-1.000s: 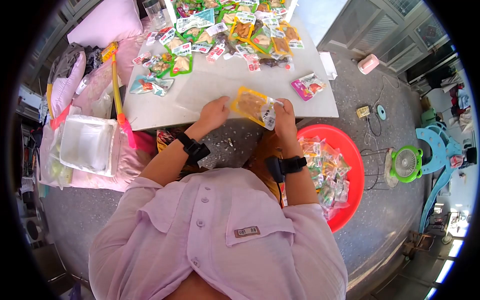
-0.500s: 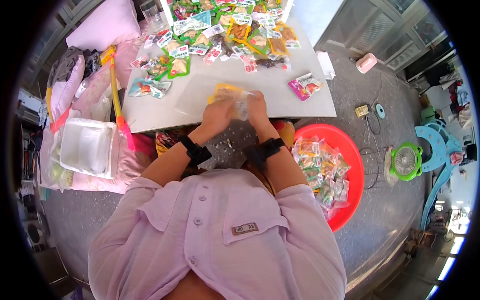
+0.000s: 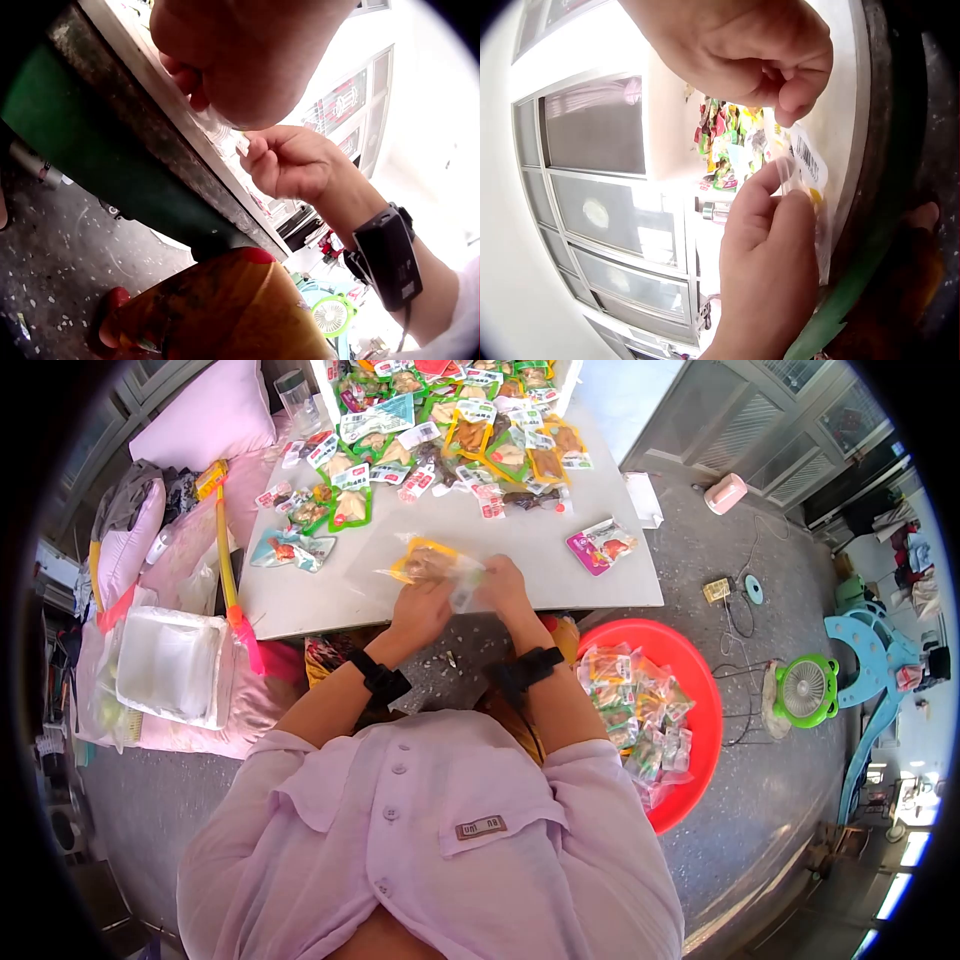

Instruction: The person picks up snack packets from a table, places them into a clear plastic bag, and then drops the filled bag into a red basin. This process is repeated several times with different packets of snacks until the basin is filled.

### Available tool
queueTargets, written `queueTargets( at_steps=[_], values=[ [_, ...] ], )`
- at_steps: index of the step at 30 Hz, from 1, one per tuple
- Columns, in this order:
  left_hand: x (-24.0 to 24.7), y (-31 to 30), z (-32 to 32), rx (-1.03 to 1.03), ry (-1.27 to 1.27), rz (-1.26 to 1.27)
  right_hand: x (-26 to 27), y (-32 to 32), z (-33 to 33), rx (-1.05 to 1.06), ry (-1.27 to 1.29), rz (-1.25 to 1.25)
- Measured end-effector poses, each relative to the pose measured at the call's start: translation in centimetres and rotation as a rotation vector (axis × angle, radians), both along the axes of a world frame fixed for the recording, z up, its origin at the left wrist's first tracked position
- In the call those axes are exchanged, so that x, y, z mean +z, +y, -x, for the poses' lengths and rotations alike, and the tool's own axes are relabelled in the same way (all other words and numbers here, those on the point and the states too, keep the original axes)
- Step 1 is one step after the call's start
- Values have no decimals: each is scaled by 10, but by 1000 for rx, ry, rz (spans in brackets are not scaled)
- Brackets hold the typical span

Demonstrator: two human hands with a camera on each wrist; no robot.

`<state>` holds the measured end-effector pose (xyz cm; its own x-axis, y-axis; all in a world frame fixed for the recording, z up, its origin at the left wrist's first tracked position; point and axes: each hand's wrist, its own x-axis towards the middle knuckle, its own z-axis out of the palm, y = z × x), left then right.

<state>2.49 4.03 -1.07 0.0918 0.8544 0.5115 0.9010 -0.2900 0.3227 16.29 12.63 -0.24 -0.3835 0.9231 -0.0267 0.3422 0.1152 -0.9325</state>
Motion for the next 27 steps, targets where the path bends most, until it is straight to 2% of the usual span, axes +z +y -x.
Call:
queueTargets(
  at_steps=[5, 6, 9, 12, 14, 16, 19, 20, 23, 27],
  values=[
    [-14, 9, 10, -17, 9, -42, 13, -4, 27, -87, 136, 269],
    [-14, 10, 12, -7, -1, -44, 8, -4, 29, -97, 220, 255],
    [-16, 12, 19, -6, -7, -101, -20, 28, 14, 34, 386, 349],
    [-14, 14, 17, -7, -19, -140, -20, 74, -6, -52, 354, -12],
    [-13, 13, 17, 5, -1, -92, -24, 127, -17, -173, -265, -718],
    [-15, 14, 17, 9, 3, -57, 7, 143, -19, -315, -259, -539],
    [-18, 14, 19, 2, -7, -16, 9, 186, -20, -294, -338, -637],
    [-17, 14, 19, 0, -10, 2, 6, 200, -19, -275, -426, -578],
    [-16, 13, 20, -11, -36, 19, -23, 249, -15, -224, -648, -455],
    [-12, 15, 22, -45, -75, -48, -90, 323, -12, -106, -702, -559]
  ],
)
